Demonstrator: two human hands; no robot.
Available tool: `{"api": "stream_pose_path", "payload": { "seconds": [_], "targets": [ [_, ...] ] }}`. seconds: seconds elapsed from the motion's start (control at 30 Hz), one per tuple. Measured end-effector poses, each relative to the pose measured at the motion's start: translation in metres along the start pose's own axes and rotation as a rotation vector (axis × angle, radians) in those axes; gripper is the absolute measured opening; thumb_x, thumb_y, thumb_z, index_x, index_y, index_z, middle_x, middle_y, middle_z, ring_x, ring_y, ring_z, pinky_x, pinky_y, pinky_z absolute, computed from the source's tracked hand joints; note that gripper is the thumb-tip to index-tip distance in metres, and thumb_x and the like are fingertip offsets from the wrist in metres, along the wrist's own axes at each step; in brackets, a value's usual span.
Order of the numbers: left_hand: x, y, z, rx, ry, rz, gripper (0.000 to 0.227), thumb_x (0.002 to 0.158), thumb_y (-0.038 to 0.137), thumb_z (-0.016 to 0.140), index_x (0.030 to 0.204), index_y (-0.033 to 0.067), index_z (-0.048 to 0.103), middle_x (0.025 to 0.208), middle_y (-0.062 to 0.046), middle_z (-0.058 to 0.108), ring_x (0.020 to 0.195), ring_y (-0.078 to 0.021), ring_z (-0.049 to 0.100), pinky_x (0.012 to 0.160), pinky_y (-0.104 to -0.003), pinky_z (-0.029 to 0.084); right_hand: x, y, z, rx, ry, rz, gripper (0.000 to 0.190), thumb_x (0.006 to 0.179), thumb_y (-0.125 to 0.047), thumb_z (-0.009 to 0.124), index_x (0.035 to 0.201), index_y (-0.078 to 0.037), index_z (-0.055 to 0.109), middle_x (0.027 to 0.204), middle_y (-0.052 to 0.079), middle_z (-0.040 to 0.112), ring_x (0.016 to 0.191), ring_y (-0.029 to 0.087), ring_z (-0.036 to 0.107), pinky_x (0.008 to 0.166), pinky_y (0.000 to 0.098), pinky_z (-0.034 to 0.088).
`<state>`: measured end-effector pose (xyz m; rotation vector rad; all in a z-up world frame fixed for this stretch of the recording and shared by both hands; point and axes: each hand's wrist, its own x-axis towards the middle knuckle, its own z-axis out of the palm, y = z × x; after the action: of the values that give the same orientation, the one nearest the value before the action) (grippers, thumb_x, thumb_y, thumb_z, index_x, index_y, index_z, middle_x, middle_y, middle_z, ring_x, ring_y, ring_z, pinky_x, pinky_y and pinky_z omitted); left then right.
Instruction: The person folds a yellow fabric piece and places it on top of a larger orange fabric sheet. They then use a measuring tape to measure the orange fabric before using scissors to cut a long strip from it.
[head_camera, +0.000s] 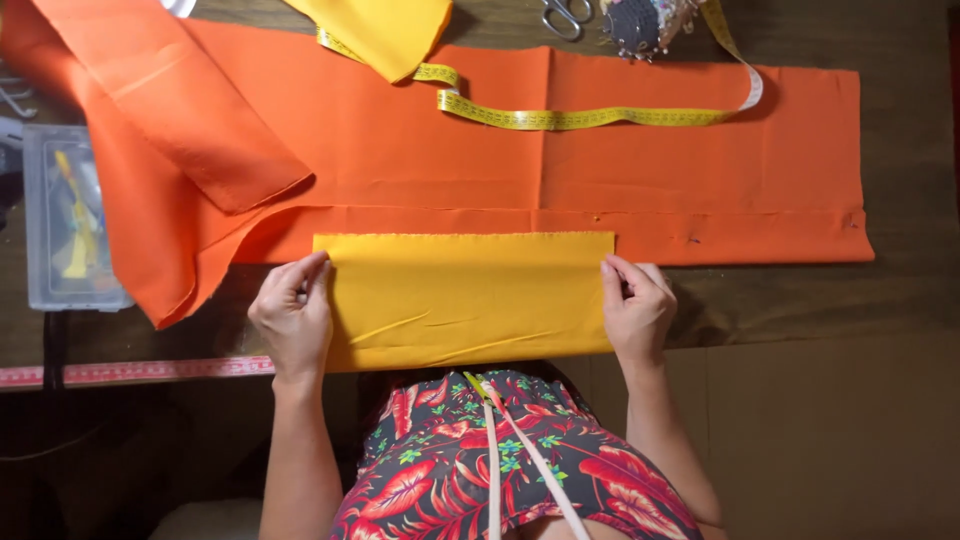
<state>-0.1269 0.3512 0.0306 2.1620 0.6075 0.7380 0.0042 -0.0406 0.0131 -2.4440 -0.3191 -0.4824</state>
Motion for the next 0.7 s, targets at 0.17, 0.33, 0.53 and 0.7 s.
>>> {"api": "stream_pose_path", "payload": {
  "seconds": [0.17, 0.33, 0.53, 0.7],
  "targets": [
    [-0.005, -0.007, 0.007, 0.063, 0.044, 0.012, 0.011, 0.093, 0.009, 0.083, 0.104, 0.0121, 0.083, 0.088, -0.009, 0.071, 0.079, -0.0273, 0.070, 0.075, -0.036, 0.055, 0.004, 0.002, -0.005, 0.038, -0.044, -0.002, 0.011, 0.092, -0.016, 0.083, 0.102, -0.010, 0.082, 0.077, 0.006, 0.067, 0.069, 0.022, 0.064, 0.065, 0.0323, 0.054],
    [-0.006, -0.008, 0.012, 0.166, 0.107, 0.049, 0.010, 0.090, 0.009, 0.083, 0.099, 0.0129, 0.081, 0.085, -0.005, 0.069, 0.081, -0.0268, 0.070, 0.074, -0.036, 0.056, 0.001, 0.012, 0.000, 0.027, -0.033, -0.044, 0.014, 0.089, -0.016, 0.087, 0.102, -0.014, 0.084, 0.076, 0.002, 0.067, 0.066, 0.017, 0.064, 0.063, 0.0270, 0.054],
    [-0.010, -0.002, 0.017, 0.308, 0.101, 0.039, 0.006, 0.094, 0.015, 0.074, 0.099, 0.0152, 0.077, 0.085, -0.003, 0.066, 0.083, -0.0258, 0.068, 0.077, -0.038, 0.055, -0.003, 0.027, 0.002, -0.007, -0.057, -0.108, 0.014, 0.091, -0.014, 0.089, 0.104, -0.011, 0.085, 0.079, 0.003, 0.067, 0.068, 0.017, 0.064, 0.063, 0.0263, 0.052],
    [-0.012, 0.032, 0.014, 0.727, 0.038, 0.096, 0.017, 0.091, 0.014, 0.061, 0.105, 0.0128, 0.071, 0.098, -0.008, 0.057, 0.085, -0.0313, 0.049, 0.070, -0.045, 0.042, 0.000, 0.003, -0.007, -0.040, -0.083, -0.113, 0.008, 0.101, -0.006, 0.081, 0.108, -0.001, 0.084, 0.086, 0.010, 0.069, 0.066, 0.019, 0.057, 0.071, 0.0343, 0.051]
  ]
}}
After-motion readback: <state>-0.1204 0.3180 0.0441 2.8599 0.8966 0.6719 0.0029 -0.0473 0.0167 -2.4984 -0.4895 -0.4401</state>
